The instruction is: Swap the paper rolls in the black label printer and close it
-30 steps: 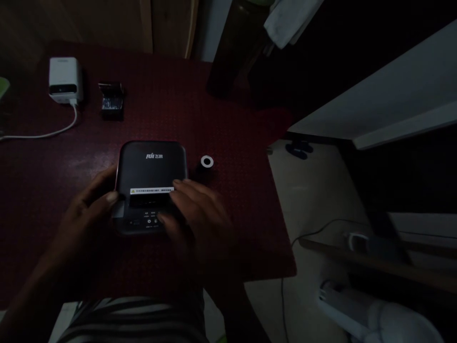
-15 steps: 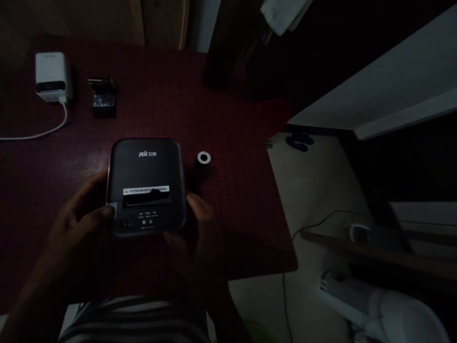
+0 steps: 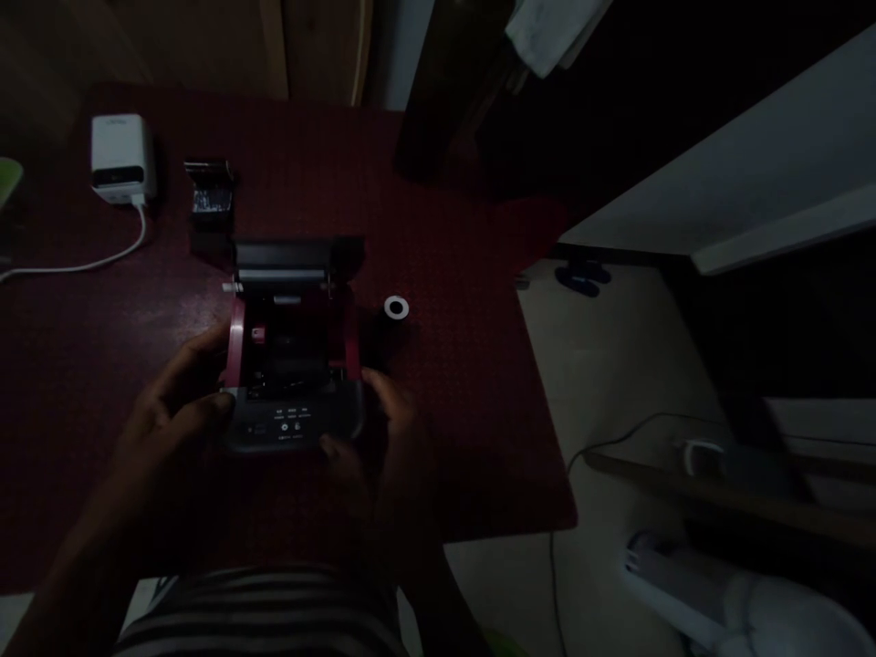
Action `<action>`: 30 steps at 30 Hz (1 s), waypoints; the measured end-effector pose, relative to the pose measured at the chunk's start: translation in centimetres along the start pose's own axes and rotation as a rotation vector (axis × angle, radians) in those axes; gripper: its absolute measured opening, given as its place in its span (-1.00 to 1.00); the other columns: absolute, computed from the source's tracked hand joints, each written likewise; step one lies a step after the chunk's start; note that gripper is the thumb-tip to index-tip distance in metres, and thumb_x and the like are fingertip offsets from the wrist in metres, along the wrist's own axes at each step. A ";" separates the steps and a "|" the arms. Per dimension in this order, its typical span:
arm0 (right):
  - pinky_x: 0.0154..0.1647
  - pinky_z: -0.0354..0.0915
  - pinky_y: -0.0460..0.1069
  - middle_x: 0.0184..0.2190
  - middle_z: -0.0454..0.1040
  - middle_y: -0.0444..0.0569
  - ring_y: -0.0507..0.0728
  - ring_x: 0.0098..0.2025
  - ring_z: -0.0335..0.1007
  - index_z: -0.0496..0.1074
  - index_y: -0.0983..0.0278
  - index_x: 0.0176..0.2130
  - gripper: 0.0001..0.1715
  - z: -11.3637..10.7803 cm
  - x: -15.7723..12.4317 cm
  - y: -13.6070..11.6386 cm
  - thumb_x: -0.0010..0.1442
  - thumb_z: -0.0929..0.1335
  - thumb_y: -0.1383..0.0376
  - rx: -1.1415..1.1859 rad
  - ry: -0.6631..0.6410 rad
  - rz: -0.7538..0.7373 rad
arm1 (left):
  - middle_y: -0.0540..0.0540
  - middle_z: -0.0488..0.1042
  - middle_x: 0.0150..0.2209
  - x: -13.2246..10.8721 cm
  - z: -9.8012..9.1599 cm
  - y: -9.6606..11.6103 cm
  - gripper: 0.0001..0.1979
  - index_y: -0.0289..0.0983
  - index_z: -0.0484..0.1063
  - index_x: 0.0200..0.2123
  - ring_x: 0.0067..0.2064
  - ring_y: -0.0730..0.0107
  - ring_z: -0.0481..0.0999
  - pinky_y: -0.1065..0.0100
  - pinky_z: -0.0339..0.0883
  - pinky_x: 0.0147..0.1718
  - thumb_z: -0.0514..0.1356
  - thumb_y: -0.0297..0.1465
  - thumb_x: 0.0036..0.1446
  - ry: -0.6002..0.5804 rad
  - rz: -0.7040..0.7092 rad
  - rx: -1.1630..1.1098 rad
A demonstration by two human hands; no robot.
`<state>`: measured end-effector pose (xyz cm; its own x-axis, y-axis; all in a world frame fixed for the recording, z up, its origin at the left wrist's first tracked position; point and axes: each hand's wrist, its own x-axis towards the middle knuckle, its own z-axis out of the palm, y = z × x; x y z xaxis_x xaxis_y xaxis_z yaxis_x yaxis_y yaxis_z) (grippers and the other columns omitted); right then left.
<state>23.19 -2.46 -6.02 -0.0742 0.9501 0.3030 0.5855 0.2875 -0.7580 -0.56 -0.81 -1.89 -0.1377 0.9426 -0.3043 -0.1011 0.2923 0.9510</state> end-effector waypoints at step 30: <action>-0.02 0.64 0.14 -0.05 0.79 -0.01 0.25 -0.06 0.74 0.66 0.15 0.10 -0.72 -4.9 11.2 -6.3 0.46 0.46 0.40 -0.356 -0.185 -0.465 | -0.13 0.42 0.60 0.1 -0.9 -2.1 -0.26 0.06 0.39 0.59 0.62 -0.24 0.38 -0.13 0.43 0.51 0.42 -0.04 0.44 -0.097 0.090 -0.002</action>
<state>22.59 5.76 4.99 -0.5066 0.7494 0.4262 0.6894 0.6490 -0.3217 -1.25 -1.47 -3.96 -0.0509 0.9763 -0.2106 -0.0945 0.2052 0.9741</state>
